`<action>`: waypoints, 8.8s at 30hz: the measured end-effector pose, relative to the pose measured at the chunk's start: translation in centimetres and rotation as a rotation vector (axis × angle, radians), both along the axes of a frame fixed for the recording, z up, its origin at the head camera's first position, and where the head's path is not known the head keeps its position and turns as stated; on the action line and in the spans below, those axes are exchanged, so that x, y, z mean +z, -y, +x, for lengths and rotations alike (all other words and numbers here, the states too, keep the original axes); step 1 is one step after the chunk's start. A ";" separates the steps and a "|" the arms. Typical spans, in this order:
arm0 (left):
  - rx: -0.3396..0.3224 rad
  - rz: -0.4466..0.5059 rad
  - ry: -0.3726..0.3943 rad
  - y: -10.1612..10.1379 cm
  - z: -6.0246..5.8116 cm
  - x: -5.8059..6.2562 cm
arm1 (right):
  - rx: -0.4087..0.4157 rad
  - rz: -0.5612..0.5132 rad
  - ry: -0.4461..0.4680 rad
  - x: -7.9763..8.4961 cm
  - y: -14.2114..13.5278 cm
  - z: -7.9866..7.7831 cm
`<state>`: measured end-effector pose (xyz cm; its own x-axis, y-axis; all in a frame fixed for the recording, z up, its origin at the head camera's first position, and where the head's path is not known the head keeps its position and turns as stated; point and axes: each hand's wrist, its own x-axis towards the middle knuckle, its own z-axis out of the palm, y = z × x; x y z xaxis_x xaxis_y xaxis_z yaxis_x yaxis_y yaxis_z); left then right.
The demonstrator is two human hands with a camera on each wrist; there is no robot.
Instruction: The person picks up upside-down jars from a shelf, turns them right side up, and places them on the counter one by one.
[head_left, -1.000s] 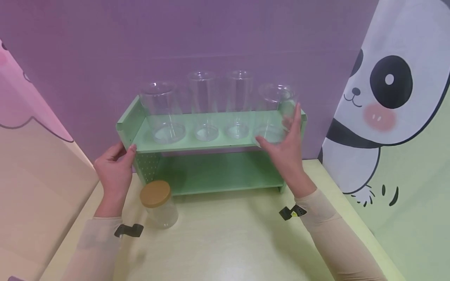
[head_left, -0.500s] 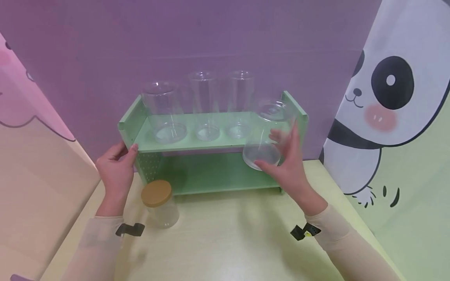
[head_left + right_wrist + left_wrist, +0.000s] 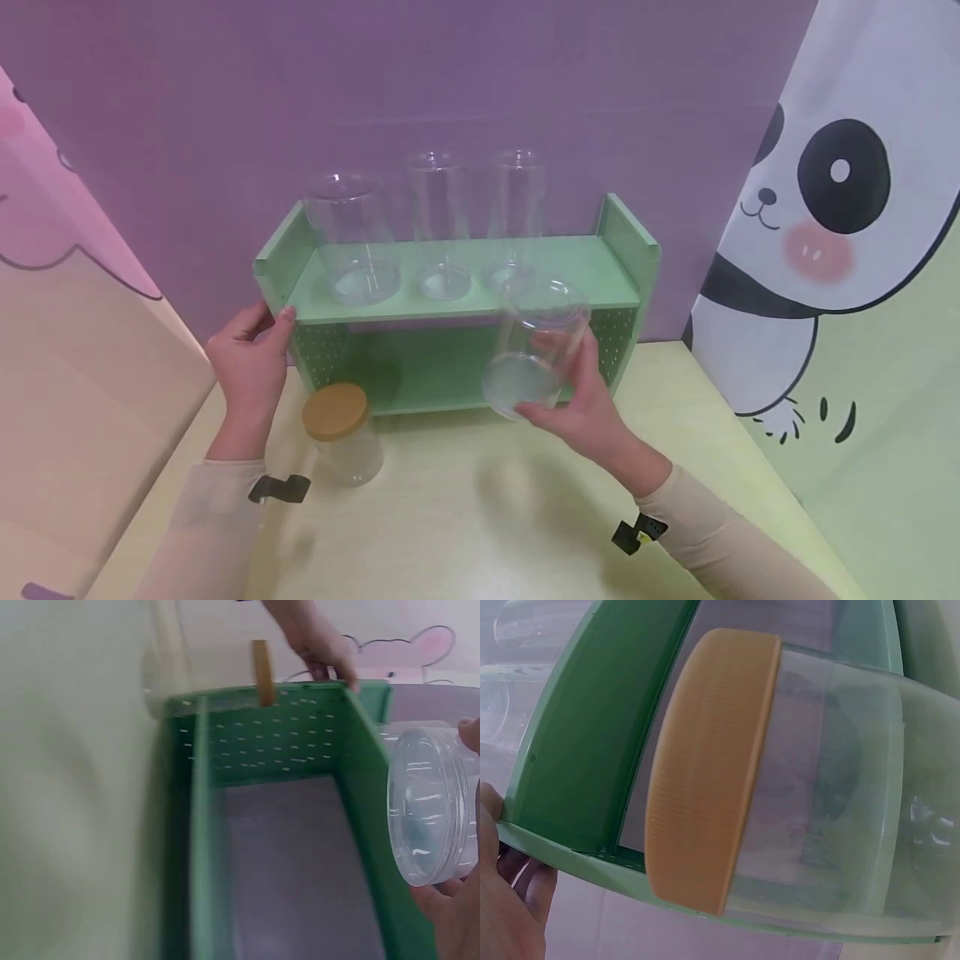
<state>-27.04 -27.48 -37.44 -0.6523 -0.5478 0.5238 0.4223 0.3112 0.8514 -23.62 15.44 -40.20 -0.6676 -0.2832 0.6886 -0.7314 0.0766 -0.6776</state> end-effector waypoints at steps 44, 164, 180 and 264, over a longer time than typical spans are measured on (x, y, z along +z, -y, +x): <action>-0.485 -0.015 -0.194 -9.0 6.0 -0.1 | 0.126 0.124 0.053 -6.9 2.2 0.6; -0.784 -0.618 0.383 -11.1 6.8 -6.2 | 0.395 0.101 0.133 -0.7 -3.3 -1.2; -0.856 -0.550 0.456 -12.6 6.1 -8.8 | 0.330 0.017 0.279 -0.4 -1.6 -1.3; 0.040 -0.101 0.061 -0.8 -0.3 1.6 | 0.188 0.179 0.414 -1.4 1.2 -1.4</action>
<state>-27.34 -26.72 -35.88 -0.6634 -0.5207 0.5374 0.3558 0.4122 0.8387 -25.04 14.23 -41.61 -0.8011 -0.5149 0.3052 -0.4152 0.1107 -0.9030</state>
